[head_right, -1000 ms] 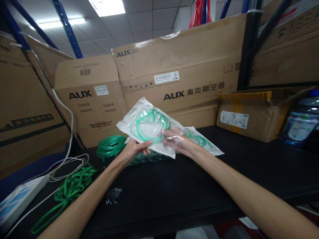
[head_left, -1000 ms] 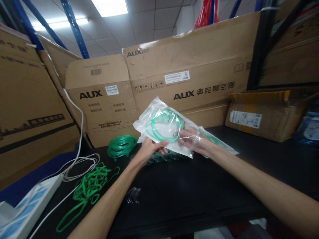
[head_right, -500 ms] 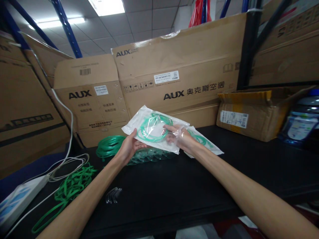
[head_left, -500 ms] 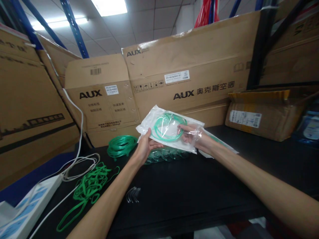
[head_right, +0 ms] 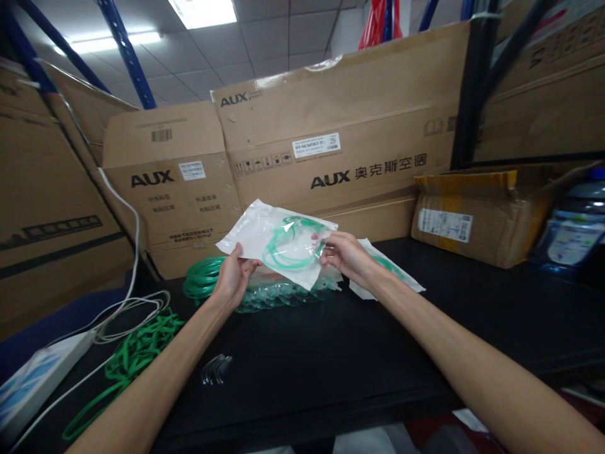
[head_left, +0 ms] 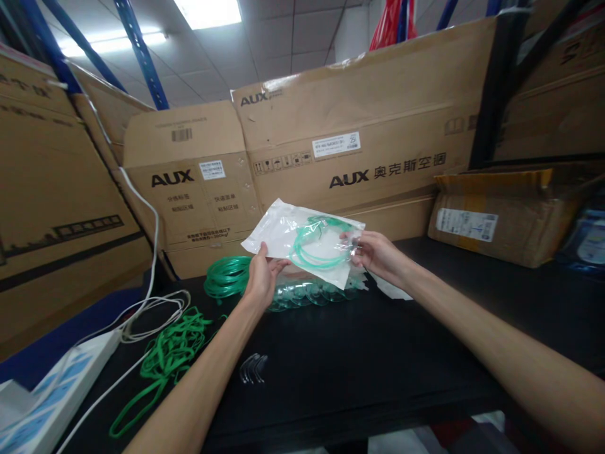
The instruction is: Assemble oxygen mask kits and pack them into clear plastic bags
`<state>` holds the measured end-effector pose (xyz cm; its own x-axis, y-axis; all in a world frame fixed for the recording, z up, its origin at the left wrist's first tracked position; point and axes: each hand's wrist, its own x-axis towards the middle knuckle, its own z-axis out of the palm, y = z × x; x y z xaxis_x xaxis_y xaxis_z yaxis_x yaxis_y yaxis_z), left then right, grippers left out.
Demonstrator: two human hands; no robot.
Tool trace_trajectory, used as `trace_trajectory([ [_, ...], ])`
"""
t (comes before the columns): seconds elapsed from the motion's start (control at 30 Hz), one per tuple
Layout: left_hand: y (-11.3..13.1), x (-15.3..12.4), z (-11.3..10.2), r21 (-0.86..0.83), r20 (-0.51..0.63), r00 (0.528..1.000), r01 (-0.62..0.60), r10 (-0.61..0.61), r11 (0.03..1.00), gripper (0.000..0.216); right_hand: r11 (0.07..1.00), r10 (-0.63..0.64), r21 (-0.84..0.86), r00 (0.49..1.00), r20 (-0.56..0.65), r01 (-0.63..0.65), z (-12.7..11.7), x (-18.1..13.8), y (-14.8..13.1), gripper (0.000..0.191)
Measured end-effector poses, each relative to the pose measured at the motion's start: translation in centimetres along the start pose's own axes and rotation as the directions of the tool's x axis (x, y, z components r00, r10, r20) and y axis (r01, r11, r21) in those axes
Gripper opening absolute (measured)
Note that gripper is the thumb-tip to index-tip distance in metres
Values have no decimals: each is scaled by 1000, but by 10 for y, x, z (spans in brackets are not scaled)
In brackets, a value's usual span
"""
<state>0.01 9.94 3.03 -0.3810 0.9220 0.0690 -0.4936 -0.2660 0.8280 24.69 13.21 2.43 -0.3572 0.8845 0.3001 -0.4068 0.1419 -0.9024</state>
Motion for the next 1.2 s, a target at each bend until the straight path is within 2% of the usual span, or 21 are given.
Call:
trace_trajectory([
  [0.17,2,5,-3,-62,-61,998,-8,5,998,20,999,-22,40,1000,-3,22,-3,-2,-12,18],
  [0.3,4,10,-5,-105,-130,991,-8,-6,994,24,996,-23,82,998,-53,27,-11,-2,-20,22],
  [0.43,5,12,-6,-131,-172,985,0,-22,991,26,986,-80,129,979,-186,105,-24,-2,-30,28],
  [0.57,7,12,-7,-116,-171,985,-6,-14,993,27,950,-189,167,914,-360,262,-44,-1,-43,32],
  [0.73,10,6,-4,10,-24,1000,16,-15,1000,22,902,-265,168,816,-513,398,-63,2,-52,32],
  [0.8,10,1,-1,101,51,998,28,-34,994,18,898,-264,169,806,-530,406,-65,3,-51,28],
  [0.93,6,-6,1,336,138,989,11,-60,942,27,903,-264,164,813,-519,398,-63,3,-48,19],
  [1.0,4,-8,-1,452,145,989,-44,-25,891,35,907,-268,156,821,-503,392,-59,2,-47,19],
  [1.1,5,-14,-6,590,181,977,-202,117,782,54,913,-278,142,837,-471,383,-54,0,-48,21],
  [1.2,12,-21,-4,674,288,916,-402,281,619,52,914,-298,126,848,-439,386,-50,-2,-50,23],
])
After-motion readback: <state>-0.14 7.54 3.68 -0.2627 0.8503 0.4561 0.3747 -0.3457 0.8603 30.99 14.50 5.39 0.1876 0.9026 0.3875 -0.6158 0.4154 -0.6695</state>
